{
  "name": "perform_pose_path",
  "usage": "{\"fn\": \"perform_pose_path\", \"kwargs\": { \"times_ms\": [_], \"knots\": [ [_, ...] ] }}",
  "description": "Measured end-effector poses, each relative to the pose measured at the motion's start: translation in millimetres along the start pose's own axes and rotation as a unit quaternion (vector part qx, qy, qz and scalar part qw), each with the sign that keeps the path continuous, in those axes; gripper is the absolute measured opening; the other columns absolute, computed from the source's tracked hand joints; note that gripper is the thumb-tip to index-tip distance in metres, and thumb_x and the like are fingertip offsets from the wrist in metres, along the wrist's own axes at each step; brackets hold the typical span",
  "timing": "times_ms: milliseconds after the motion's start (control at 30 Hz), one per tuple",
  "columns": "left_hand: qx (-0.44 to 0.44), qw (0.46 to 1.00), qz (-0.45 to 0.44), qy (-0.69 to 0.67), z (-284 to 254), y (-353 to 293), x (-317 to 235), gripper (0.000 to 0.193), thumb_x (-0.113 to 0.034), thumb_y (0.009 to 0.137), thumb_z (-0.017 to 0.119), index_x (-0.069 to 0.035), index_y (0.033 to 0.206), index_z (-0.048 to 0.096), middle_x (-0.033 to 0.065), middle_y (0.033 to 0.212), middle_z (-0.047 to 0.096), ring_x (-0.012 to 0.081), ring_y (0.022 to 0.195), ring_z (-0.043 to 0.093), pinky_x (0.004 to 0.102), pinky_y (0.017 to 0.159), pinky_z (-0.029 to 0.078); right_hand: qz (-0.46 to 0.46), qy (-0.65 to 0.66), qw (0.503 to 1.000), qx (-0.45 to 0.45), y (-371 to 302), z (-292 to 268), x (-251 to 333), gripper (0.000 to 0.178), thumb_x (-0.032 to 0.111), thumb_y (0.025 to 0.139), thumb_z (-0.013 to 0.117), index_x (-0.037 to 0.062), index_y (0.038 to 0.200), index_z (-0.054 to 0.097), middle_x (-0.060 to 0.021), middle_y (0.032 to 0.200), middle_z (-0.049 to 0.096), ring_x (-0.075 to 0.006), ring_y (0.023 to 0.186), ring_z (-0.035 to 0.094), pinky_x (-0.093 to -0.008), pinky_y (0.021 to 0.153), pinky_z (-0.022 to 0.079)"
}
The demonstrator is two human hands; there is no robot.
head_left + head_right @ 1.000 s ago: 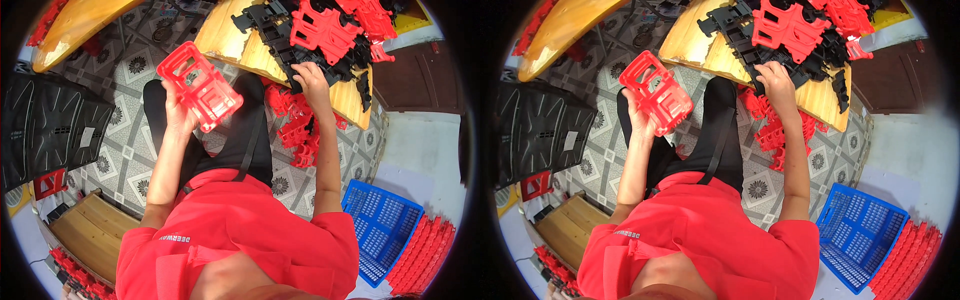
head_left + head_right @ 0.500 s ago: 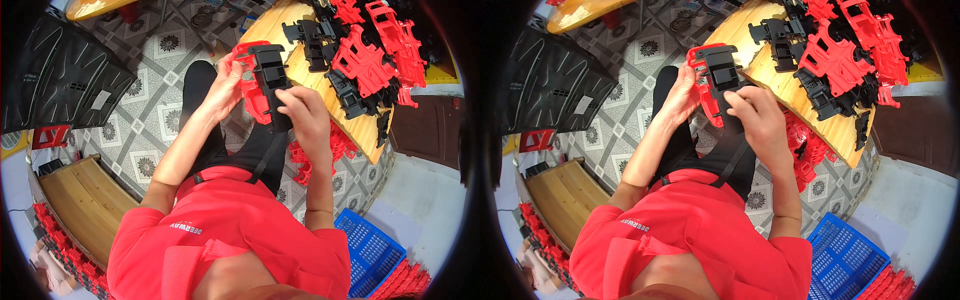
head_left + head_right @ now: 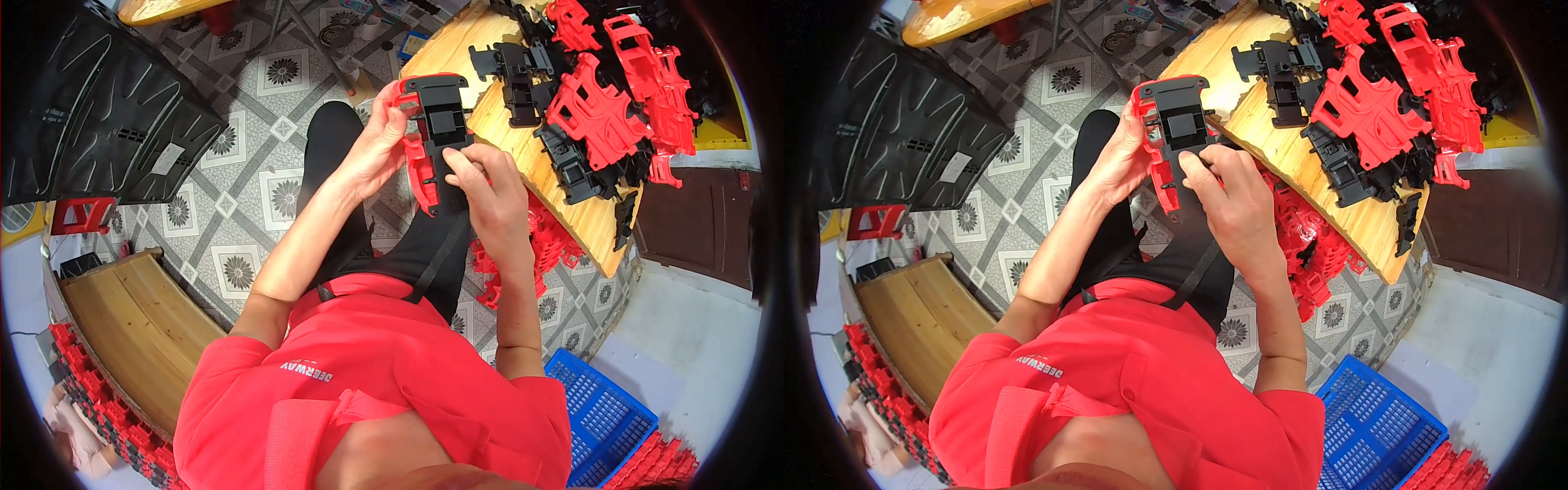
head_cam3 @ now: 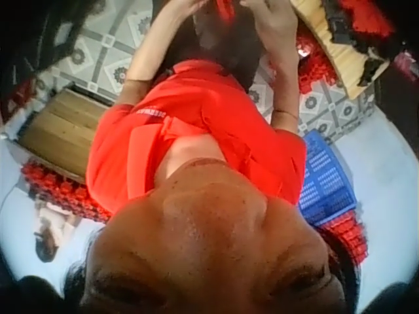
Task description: The person moves assembled plastic components from a round table onto a counter and gathers plastic pieces from the floor. The person then sits down and assembles red and black plastic parts together by hand, placing the assembled pieces onto the table.
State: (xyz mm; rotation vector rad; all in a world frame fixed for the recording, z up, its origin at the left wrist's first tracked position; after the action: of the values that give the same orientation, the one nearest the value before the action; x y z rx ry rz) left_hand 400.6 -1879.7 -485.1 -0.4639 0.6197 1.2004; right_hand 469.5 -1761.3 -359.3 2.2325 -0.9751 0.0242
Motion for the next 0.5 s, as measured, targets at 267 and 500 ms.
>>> {"fn": "perform_pose_path", "kwargs": {
  "times_ms": [267,500],
  "knots": [
    [-0.033,0.996,0.067,0.048,6.7,-7.7,-16.6,0.093,-0.028,0.089,0.071,-0.02,0.153,0.003,0.0124,0.148,0.031,0.0254,0.126,0.045,0.0425,0.104,0.042,0.088,0.118,0.988,-0.039,5.1,1.7,-18.2,0.037,0.009,0.078,0.074,0.0026,0.112,0.064,-0.0088,0.099,0.059,-0.0221,0.083,0.058,-0.0323,0.069,0.05],
    [0.032,0.999,0.023,0.008,35.5,-12.4,-16.8,0.073,-0.023,0.089,0.064,-0.016,0.147,0.021,0.0101,0.14,0.037,0.0232,0.131,0.039,0.0424,0.107,0.037,0.302,0.435,0.842,-0.106,10.8,37.8,-74.2,0.053,0.032,0.095,0.064,-0.0024,0.134,0.05,-0.0121,0.112,0.061,-0.0164,0.099,0.059,-0.0284,0.086,0.048]
  ]
}}
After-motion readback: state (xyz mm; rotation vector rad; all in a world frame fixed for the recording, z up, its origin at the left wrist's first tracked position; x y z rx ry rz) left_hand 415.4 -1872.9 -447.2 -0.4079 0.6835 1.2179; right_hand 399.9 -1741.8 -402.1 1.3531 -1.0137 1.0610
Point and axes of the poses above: each hand's wrist, its own y-axis towards the middle knuckle, its own z-axis out of the palm, x = y × z, the point moved 8 cm from there along y, towards the middle knuckle
